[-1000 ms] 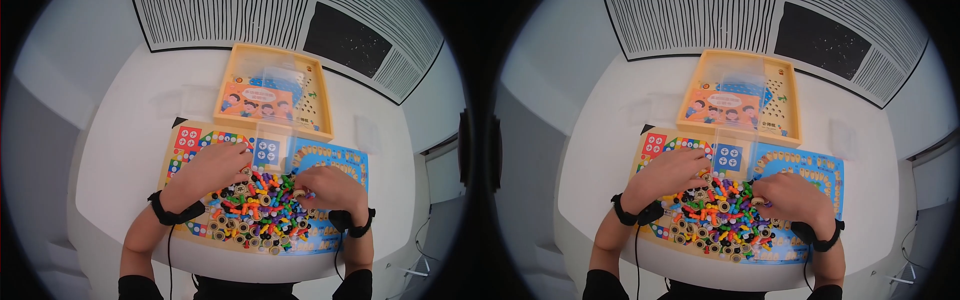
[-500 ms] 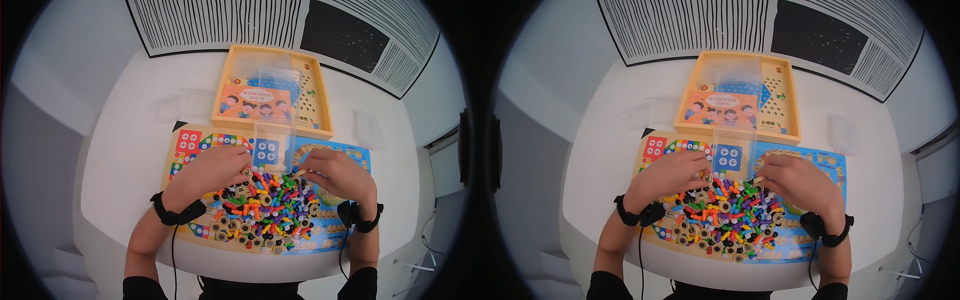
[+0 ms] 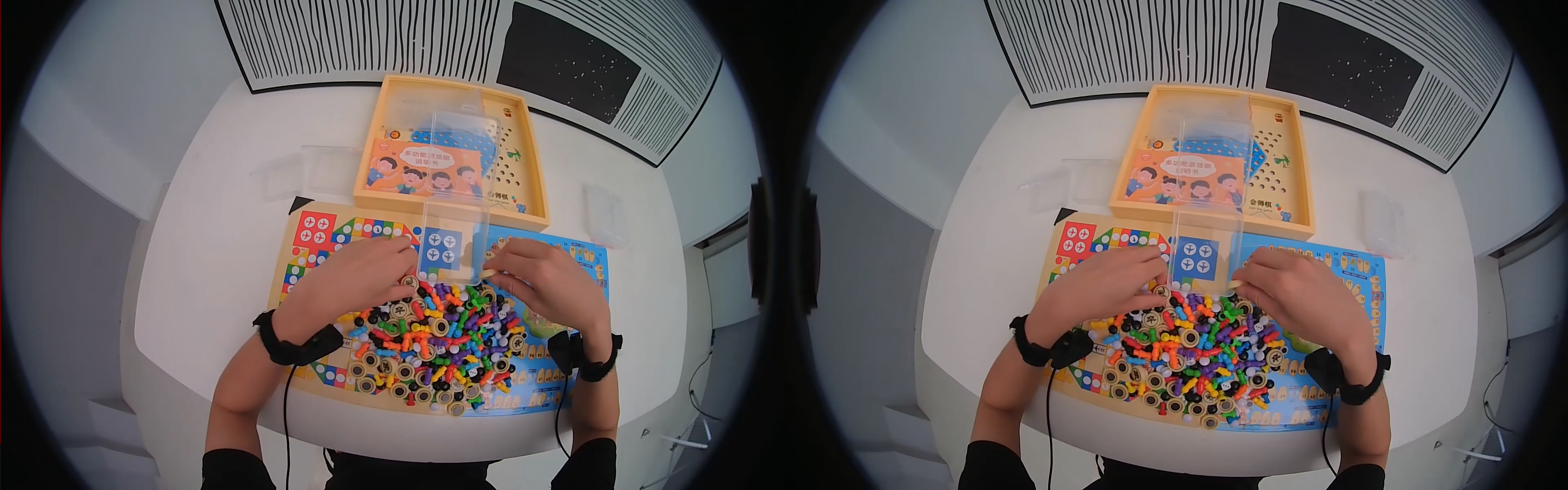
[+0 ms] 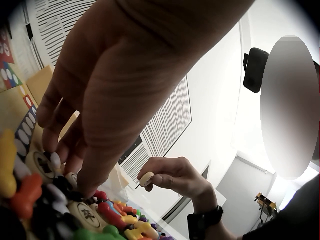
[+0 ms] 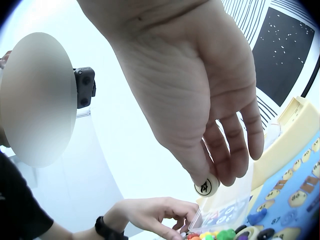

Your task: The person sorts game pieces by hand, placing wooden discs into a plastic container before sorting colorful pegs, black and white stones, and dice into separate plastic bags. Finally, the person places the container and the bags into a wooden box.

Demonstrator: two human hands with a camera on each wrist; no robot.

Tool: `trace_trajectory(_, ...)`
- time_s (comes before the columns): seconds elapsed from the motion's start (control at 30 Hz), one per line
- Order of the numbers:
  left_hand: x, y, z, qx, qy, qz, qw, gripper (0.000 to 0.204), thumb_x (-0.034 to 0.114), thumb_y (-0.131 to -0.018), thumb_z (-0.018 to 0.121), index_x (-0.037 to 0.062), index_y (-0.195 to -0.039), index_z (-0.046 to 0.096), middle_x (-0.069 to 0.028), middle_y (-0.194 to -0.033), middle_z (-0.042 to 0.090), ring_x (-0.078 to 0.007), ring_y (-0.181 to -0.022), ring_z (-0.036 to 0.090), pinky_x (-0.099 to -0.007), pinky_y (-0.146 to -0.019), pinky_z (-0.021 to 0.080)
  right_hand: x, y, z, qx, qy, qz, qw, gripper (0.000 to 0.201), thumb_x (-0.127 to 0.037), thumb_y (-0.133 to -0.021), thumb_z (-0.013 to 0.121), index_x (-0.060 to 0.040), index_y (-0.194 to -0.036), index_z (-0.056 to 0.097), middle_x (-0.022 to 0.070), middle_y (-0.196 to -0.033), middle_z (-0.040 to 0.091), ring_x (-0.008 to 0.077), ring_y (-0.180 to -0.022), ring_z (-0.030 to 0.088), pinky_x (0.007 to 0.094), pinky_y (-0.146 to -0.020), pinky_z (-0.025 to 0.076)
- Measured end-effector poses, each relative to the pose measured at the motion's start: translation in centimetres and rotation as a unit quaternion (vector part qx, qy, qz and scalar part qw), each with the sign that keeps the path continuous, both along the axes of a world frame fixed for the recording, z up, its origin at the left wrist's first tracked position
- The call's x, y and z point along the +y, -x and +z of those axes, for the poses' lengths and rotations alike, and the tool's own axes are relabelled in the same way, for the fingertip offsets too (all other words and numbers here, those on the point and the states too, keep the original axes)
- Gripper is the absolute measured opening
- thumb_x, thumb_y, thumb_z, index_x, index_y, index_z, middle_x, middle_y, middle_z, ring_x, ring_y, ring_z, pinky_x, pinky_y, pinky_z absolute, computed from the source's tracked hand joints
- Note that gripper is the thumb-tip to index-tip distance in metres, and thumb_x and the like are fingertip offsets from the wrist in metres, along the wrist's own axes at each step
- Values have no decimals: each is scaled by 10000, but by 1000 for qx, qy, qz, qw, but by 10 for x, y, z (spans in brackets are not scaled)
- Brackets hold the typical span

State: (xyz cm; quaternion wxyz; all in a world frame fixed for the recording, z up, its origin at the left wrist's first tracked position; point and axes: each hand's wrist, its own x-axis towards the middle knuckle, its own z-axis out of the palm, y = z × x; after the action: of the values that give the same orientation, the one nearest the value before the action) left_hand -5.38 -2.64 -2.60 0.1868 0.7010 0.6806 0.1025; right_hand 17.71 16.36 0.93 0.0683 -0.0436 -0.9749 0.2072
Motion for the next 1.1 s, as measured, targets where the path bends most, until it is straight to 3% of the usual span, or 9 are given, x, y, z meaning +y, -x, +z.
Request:
trace_trajectory(0.23,0,1,-5,4,5,-4,1000,319,302,-960,733,10,-1029,626,-120,-1051,600,-310,-992,654,-424,-844,531,-3,6,-4,32,13,-21,999,138,-122,-899,775,-45,-1013,754,89,-980,705,306,-869,704,400,-757,572)
trace_trajectory(0.57,-2,6,-13,-3,-20,-4,1000,265,266,-960,722,18,-978,633,-113,-1001,598,-309,-974,633,-431,-863,518,-7,14,-24,70,-13,-20,997,129,-139,-892,776,-64,-994,755,70,-927,642,281,-906,653,400,-784,547)
trace_trajectory(0.7,-4,11,6,-14,-10,5,1000,220,243,-963,721,32,-988,663,-98,-991,613,-301,-976,632,-422,-874,516,-7,15,-28,62,-33,-11,997,117,-150,-908,757,-63,-986,751,60,-940,611,271,-934,620,393,-825,526)
trace_trajectory(0.87,-1,4,22,-23,-97,-16,995,209,228,-963,721,65,-1093,712,-77,-1005,665,-289,-1007,624,-397,-885,521,-7,16,-33,62,-53,-4,997,106,-147,-915,748,-62,-979,750,54,-939,602,264,-936,612,387,-835,519)
trace_trajectory(0.97,7,-5,9,-36,-148,-47,987,220,224,-951,728,69,-1107,715,-78,-997,685,-285,-1018,619,-390,-880,526,-7,16,-36,68,-86,-5,994,125,-141,-900,765,-60,-995,753,55,-937,601,265,-921,612,394,-822,520)
trace_trajectory(1.1,11,-12,-2,-31,-163,-7,986,210,218,-941,736,71,-1089,714,-71,-988,693,-267,-1004,619,-377,-876,532,-5,8,-15,36,-80,-22,996,187,-143,-857,805,-89,-1031,765,58,-965,633,272,-931,638,396,-807,538)
